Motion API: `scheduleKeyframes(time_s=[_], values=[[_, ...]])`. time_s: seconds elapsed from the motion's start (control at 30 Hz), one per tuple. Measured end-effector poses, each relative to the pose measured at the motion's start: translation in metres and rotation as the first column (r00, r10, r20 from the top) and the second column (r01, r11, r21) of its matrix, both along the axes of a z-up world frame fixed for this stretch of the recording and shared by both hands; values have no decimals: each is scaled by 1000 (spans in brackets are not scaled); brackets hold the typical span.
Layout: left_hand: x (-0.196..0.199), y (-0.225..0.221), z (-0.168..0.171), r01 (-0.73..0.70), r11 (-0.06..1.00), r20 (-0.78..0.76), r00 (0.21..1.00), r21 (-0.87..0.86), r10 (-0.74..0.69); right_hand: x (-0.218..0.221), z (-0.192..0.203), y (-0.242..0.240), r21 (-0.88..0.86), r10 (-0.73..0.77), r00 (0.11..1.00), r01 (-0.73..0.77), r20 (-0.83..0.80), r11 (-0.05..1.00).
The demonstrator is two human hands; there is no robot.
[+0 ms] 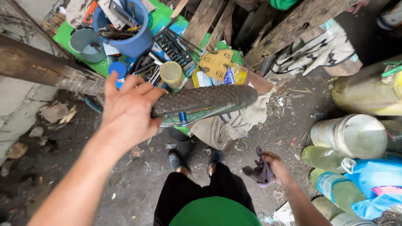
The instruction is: Cleaning a bicycle wheel by wiping the rim and spokes with a cloth in a workshop environment.
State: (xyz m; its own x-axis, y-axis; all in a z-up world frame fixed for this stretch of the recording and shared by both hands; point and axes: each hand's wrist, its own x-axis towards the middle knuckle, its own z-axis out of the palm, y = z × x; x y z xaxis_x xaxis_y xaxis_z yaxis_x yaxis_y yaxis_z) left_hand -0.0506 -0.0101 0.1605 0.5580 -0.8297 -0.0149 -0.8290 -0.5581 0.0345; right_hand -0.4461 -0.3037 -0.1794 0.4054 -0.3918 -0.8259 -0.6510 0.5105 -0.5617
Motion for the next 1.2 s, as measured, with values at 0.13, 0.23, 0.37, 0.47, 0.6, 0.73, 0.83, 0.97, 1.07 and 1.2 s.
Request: scheduleKeyframes(time_s=[0.13, 0.23, 0.37, 0.47, 0.6, 0.73, 0.83, 0.97, 1.07, 1.2], values=[[0, 9, 40, 204, 978, 142, 970, -34, -198, -28, -46, -9, 125, 4, 1000, -1, -24, 992], [-1, 13, 46, 289, 957, 144, 947, 7, -287, -30, -64, -3, 194, 12, 998, 0, -58, 981], [13, 23, 29, 434, 901, 87, 897, 16, -434, -20, -66, 17, 201, 53, 988, -23, -143, 979], [29, 34, 9, 558, 830, 44, 829, 2, -557, -17, -67, 35, 260, 33, 989, 6, -145, 965], [54, 48, -18, 626, 778, 92, 779, -50, -620, -21, -81, 54, 281, 23, 997, -3, -68, 960], [88, 73, -76, 609, 784, -18, 788, -120, -615, -13, -80, 83, 595, -349, 923, 191, 161, 781], [108, 82, -60, 459, 887, -220, 861, -50, -458, 13, -64, 111, 332, -127, 843, -64, 522, 941], [166, 107, -76, 262, 956, -417, 860, -132, -294, 75, -122, 168, 291, -235, 913, 138, 334, 947], [198, 140, -127, -362, 886, -772, 636, -289, 8, 127, -119, 203, 82, -264, 869, 254, 418, 964], [219, 158, -177, -382, 850, -585, 804, -361, 113, 194, -74, 227, -106, -171, 819, 271, 548, 957]])
